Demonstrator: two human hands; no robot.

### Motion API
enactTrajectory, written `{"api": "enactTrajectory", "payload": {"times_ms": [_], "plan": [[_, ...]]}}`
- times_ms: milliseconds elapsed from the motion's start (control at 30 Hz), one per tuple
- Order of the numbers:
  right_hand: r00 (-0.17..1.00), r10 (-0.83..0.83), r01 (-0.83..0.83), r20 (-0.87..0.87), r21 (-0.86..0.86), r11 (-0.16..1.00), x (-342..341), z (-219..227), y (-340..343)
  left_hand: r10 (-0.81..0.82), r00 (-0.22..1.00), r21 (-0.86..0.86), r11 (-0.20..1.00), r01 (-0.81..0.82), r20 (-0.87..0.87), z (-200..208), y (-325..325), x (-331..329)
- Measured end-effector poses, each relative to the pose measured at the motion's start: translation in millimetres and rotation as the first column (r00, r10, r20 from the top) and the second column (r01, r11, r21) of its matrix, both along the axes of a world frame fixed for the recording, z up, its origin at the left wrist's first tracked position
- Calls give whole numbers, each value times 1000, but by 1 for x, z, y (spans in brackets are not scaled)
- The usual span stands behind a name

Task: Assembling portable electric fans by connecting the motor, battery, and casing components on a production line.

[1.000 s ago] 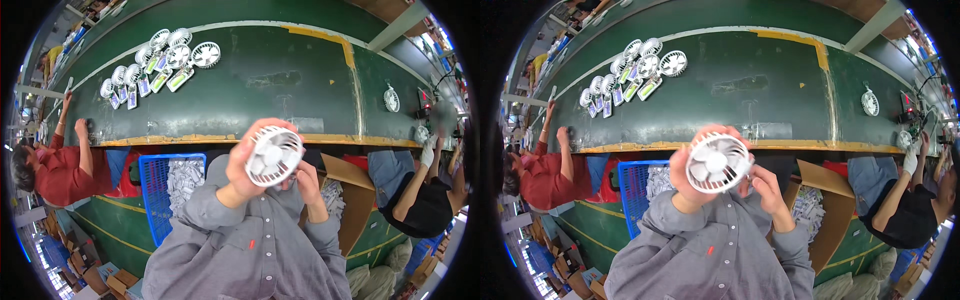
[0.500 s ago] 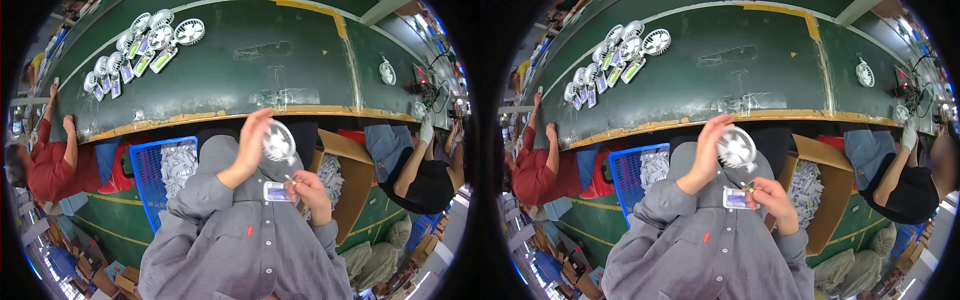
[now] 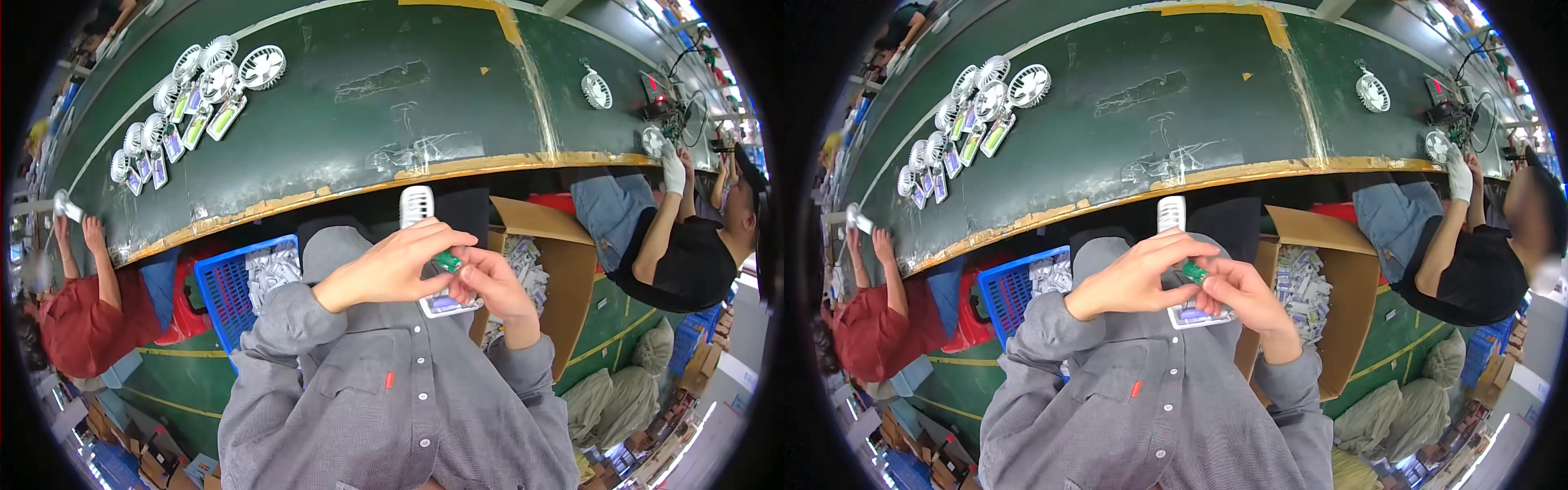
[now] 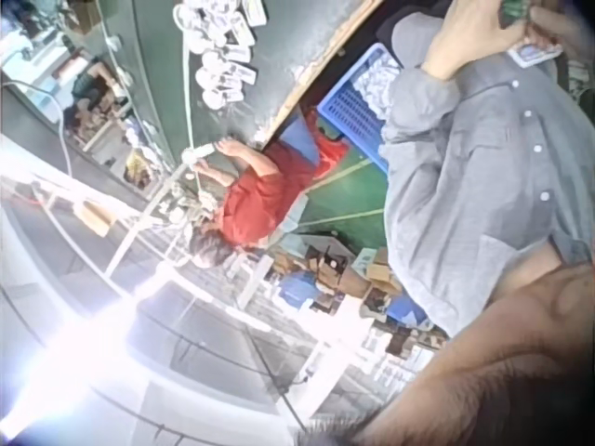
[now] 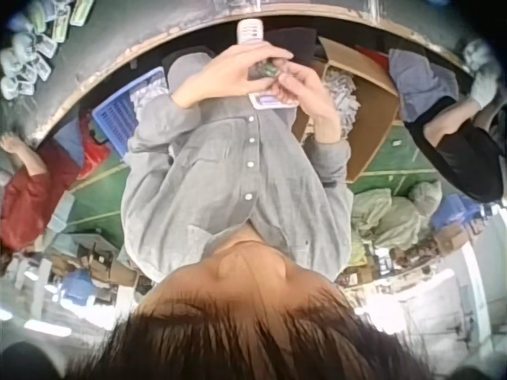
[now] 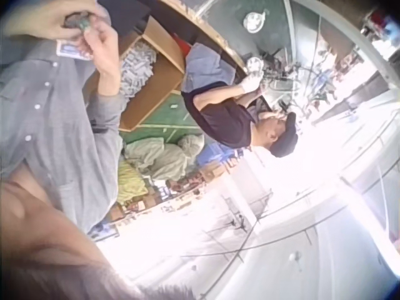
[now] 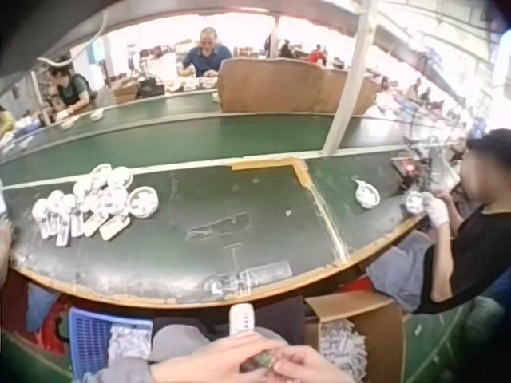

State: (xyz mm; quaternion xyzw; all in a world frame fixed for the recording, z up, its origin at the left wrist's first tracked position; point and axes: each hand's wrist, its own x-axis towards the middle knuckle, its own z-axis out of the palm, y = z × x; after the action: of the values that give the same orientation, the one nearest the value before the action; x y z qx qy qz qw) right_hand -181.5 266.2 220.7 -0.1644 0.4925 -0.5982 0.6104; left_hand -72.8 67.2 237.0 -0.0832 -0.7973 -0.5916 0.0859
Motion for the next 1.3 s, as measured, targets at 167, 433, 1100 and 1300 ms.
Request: {"api": "enactTrajectory", "payload": {"times_ms": [167, 433, 1100, 1300], "plan": [[990, 29, -15, -136, 101, 995, 0, 7, -4, 24, 990, -69, 998, -15, 139, 13, -5, 6], [473, 63, -25, -879, 58, 998, -11, 43, -19, -147, 924, 349, 937, 16, 353, -8, -16, 6], [989, 15, -15, -144, 0, 1000, -10, -6, -30, 153, 982, -297, 938, -180, -113, -3, -10, 8], [998, 56, -56, 18, -15, 998, -11, 1, -36, -14, 998, -127, 992, 22, 60, 10, -22, 1]]}}
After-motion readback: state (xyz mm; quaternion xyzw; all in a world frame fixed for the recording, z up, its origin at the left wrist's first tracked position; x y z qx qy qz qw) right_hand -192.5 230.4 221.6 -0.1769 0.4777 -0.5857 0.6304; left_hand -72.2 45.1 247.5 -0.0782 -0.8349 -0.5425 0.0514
